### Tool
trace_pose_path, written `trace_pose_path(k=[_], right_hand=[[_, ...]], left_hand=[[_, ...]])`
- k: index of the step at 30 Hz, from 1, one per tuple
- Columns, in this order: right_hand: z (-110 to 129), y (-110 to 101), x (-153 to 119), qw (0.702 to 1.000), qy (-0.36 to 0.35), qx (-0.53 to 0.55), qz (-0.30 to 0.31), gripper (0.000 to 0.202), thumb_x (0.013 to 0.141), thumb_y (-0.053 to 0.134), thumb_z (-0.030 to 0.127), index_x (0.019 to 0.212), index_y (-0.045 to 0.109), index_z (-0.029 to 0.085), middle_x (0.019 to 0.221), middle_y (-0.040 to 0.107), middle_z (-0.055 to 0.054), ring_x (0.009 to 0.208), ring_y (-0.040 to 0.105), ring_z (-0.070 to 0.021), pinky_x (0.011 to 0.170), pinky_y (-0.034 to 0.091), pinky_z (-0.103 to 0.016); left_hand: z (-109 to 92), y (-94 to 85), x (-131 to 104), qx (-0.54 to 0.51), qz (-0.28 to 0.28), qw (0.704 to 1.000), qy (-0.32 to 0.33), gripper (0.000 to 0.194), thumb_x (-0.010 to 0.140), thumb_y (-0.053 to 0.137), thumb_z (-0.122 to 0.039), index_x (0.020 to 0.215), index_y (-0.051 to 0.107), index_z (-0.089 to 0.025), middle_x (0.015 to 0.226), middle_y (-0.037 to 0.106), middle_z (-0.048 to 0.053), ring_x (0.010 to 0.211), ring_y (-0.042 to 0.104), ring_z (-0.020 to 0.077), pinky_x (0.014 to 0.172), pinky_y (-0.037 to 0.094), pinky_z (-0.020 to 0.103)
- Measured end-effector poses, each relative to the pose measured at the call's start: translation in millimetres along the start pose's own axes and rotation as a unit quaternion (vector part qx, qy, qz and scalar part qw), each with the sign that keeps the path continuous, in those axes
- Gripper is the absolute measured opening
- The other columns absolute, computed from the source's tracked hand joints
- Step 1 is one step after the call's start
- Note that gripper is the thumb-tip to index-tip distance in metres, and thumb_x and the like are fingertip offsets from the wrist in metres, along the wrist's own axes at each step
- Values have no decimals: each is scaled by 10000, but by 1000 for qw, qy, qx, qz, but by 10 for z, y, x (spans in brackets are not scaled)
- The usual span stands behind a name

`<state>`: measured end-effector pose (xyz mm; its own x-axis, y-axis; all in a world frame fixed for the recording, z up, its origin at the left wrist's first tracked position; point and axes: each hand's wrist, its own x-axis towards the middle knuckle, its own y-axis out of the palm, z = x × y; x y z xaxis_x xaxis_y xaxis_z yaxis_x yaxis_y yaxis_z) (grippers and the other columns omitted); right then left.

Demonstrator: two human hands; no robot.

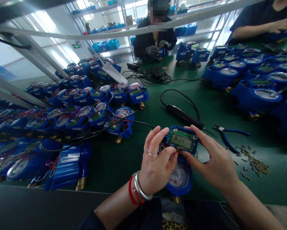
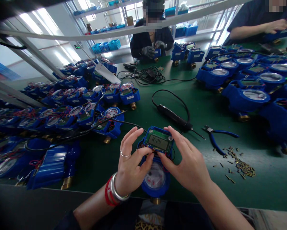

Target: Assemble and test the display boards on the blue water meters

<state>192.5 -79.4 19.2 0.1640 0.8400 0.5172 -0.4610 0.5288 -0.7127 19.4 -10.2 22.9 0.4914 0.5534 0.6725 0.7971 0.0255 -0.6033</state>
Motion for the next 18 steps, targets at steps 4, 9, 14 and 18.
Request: trace_pose_path(k=[4, 9, 14, 18], right_hand=[[-6, 1, 3, 1000, -8, -1, -2, 628, 878, 633, 319, 1440, 417, 142, 1333, 612, -104, 1183, 620, -225, 1013, 522, -345], [-1, -10, 8, 1000, -10, -5, 2, 626, 880, 630, 318, 1441, 414, 143, 1328, 614, -109, 1193, 614, -231, 1012, 524, -352], [0, -6, 12, 1000, -17, -11, -3, 607, 888, 610, 323, 1433, 420, 137, 1324, 616, -124, 1176, 625, -238, 1003, 530, -363], [3, -4, 9, 1000, -17, -12, -2, 614, 888, 608, 319, 1441, 407, 144, 1311, 624, -120, 1165, 631, -238, 1004, 529, -369]], left_hand=[[-20, 1, 1, -15, -10, 1000, -5, 94, 843, 620, -92, 874, 626, -181, 1378, 497, 114, 1364, 425, 300, 1106, 425, 538], [-12, 13, -43, -31, 1, 999, -13, 118, 848, 608, -77, 902, 608, -182, 1379, 500, 112, 1355, 446, 276, 1151, 380, 533], [-12, 9, -62, -56, 33, 997, -33, 95, 874, 581, -96, 916, 586, -182, 1412, 482, 127, 1333, 475, 249, 1159, 374, 504], [-35, -4, -27, -64, 39, 996, -54, 65, 877, 574, -122, 891, 573, -185, 1387, 500, 131, 1293, 509, 242, 1132, 410, 487]])
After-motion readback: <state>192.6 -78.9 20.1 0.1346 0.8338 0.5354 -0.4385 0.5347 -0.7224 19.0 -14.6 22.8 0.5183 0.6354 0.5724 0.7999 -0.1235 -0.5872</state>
